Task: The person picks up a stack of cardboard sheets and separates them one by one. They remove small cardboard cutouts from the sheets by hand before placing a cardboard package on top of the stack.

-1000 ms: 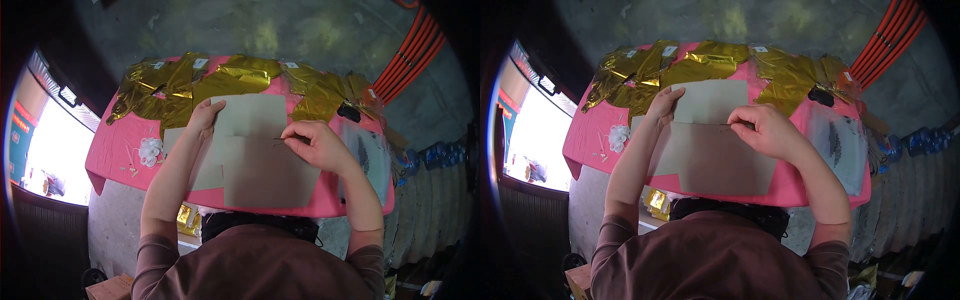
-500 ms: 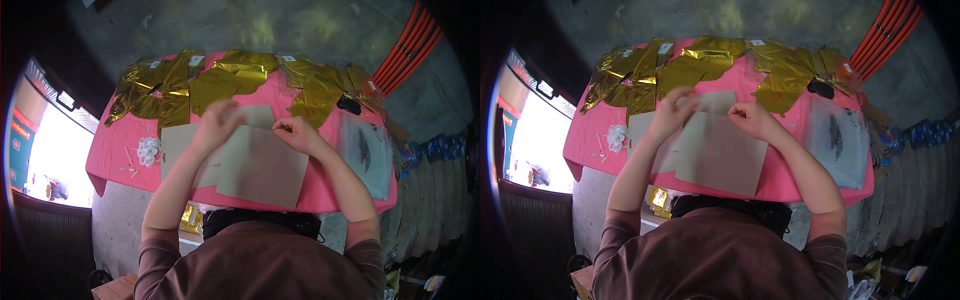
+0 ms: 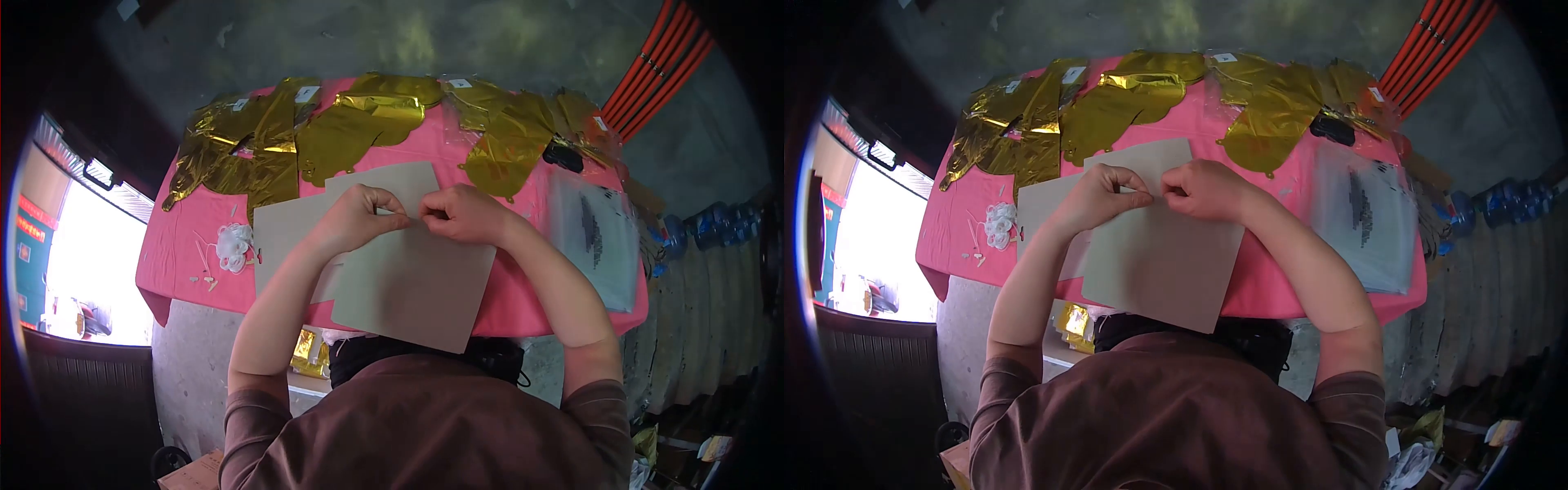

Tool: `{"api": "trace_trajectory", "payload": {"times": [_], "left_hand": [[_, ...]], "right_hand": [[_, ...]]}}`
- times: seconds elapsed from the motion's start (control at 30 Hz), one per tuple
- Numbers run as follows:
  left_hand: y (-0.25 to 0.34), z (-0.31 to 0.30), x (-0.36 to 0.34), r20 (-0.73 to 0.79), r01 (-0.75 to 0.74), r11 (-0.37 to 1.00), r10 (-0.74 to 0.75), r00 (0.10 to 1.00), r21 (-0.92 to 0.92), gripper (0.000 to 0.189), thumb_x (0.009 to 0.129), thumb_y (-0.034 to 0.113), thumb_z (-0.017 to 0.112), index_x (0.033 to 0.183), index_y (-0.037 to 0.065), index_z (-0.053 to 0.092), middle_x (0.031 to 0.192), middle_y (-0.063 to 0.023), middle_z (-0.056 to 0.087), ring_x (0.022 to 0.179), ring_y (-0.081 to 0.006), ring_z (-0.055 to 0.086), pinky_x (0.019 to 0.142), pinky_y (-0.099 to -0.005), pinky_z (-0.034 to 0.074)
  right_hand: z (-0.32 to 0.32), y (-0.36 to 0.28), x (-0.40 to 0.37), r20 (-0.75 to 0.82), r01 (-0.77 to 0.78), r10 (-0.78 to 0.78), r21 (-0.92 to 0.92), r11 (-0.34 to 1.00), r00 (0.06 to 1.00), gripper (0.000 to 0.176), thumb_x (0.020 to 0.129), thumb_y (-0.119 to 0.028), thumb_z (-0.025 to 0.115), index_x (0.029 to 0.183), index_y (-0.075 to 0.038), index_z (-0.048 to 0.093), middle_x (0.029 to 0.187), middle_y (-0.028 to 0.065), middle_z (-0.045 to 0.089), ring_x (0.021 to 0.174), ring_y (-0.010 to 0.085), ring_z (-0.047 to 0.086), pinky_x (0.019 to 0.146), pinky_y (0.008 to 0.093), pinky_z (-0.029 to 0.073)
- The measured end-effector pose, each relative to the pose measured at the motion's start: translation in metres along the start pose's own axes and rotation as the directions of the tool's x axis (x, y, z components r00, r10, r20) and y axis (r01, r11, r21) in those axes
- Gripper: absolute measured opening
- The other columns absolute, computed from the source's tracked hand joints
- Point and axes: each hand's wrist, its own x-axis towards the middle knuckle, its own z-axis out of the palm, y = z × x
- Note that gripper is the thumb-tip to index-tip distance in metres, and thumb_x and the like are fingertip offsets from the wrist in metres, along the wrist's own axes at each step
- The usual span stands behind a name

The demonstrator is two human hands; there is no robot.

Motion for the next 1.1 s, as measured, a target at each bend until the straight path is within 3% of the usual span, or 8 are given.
{"api": "trace_trajectory", "payload": {"times": [0.07, 0.27, 0.37, 0.47, 0.6, 0.8, 0.87, 1.1], "left_hand": [[0.011, -0.002, -0.004, -0.008, 0.096, 0.993, -0.095, 0.995, 0.066, 0.011, 0.074, 0.015, 0.068, 0.076, 0.005, 0.064, 0.058, 0.0051, 0.054, 0.045, 0.0004, 0.038, 0.042, -0.0185, 0.03], [0.01, 0.002, -0.009, -0.053, 0.117, 0.988, -0.112, 0.992, 0.105, 0.012, 0.074, 0.016, 0.068, 0.076, 0.004, 0.064, 0.054, 0.0054, 0.052, 0.043, 0.0, 0.037, 0.04, -0.0195, 0.03], [0.009, 0.002, -0.01, -0.044, 0.163, 0.981, -0.159, 0.986, 0.11, 0.015, 0.074, 0.015, 0.066, 0.078, 0.002, 0.064, 0.053, -0.001, 0.053, 0.044, -0.0043, 0.041, 0.042, -0.0234, 0.034], [0.012, 0.004, -0.012, -0.057, 0.178, 0.969, -0.17, 0.984, 0.172, 0.011, 0.074, 0.014, 0.067, 0.076, 0.003, 0.064, 0.053, 0.0037, 0.051, 0.042, 0.0001, 0.037, 0.039, -0.0199, 0.03], [0.008, 0.005, -0.013, -0.066, 0.144, 0.985, -0.138, 0.988, 0.1, 0.015, 0.074, 0.016, 0.066, 0.078, 0.001, 0.064, 0.049, 0.0007, 0.049, 0.041, -0.0032, 0.038, 0.04, -0.0227, 0.03], [0.006, -0.003, -0.017, -0.04, 0.178, 0.981, -0.176, 0.984, 0.072, 0.013, 0.074, 0.015, 0.067, 0.077, 0.003, 0.064, 0.052, 0.0016, 0.052, 0.042, -0.0023, 0.038, 0.04, -0.0221, 0.031], [0.007, -0.003, -0.019, -0.042, 0.165, 0.985, -0.163, 0.986, 0.042, 0.013, 0.074, 0.015, 0.067, 0.078, 0.003, 0.064, 0.053, 0.0022, 0.052, 0.043, -0.0021, 0.039, 0.04, -0.0218, 0.031], [0.012, 0.0, -0.016, -0.002, 0.17, 0.982, -0.17, 0.985, 0.086, 0.014, 0.074, 0.016, 0.067, 0.078, 0.003, 0.064, 0.053, 0.0022, 0.052, 0.043, -0.0017, 0.039, 0.041, -0.0215, 0.032]], "right_hand": [[0.002, 0.002, 0.001, -0.013, 0.068, -0.068, 0.015, 0.998, 0.998, 0.009, 0.072, -0.008, 0.053, 0.077, -0.001, 0.057, 0.062, 0.0067, 0.056, 0.057, 0.0143, 0.053, 0.055, 0.027, 0.042], [0.018, 0.013, 0.002, -0.067, 0.011, 0.005, 0.24, 0.971, 0.998, 0.006, 0.073, -0.005, 0.053, 0.075, 0.0, 0.056, 0.06, 0.002, 0.054, 0.058, 0.0063, 0.048, 0.054, 0.0231, 0.04], [0.023, 0.016, 0.003, -0.069, -0.01, 0.03, 0.273, 0.962, 0.997, 0.006, 0.074, -0.005, 0.053, 0.075, 0.0, 0.057, 0.061, 0.0006, 0.055, 0.058, 0.0056, 0.048, 0.055, 0.0226, 0.04], [0.025, 0.014, 0.004, -0.003, -0.132, 0.141, 0.332, 0.934, 0.99, 0.006, 0.074, -0.005, 0.054, 0.076, 0.0, 0.057, 0.063, 0.0003, 0.056, 0.058, 0.0049, 0.048, 0.056, 0.0218, 0.04], [0.032, 0.028, 0.006, -0.096, -0.068, 0.101, 0.297, 0.952, 0.99, 0.007, 0.076, -0.006, 0.054, 0.076, 0.0, 0.058, 0.065, -0.0004, 0.056, 0.059, 0.0039, 0.049, 0.055, 0.0206, 0.04], [0.018, 0.026, 0.0, 0.025, -0.086, 0.088, 0.58, 0.81, 0.996, 0.013, 0.083, -0.013, 0.055, 0.082, -0.001, 0.06, 0.069, -0.0015, 0.058, 0.061, 0.003, 0.05, 0.055, 0.0196, 0.041], [0.01, 0.019, -0.002, 0.149, -0.259, 0.213, 0.615, 0.745, 0.966, 0.015, 0.084, -0.016, 0.055, 0.084, -0.002, 0.061, 0.069, -0.0017, 0.057, 0.062, 0.0029, 0.05, 0.056, 0.0198, 0.042], [0.014, 0.013, 0.008, 0.13, -0.086, 0.038, 0.388, 0.917, 0.991, 0.015, 0.084, -0.015, 0.053, 0.085, -0.002, 0.059, 0.068, -0.0029, 0.056, 0.061, 0.0045, 0.049, 0.057, 0.0215, 0.041]]}}
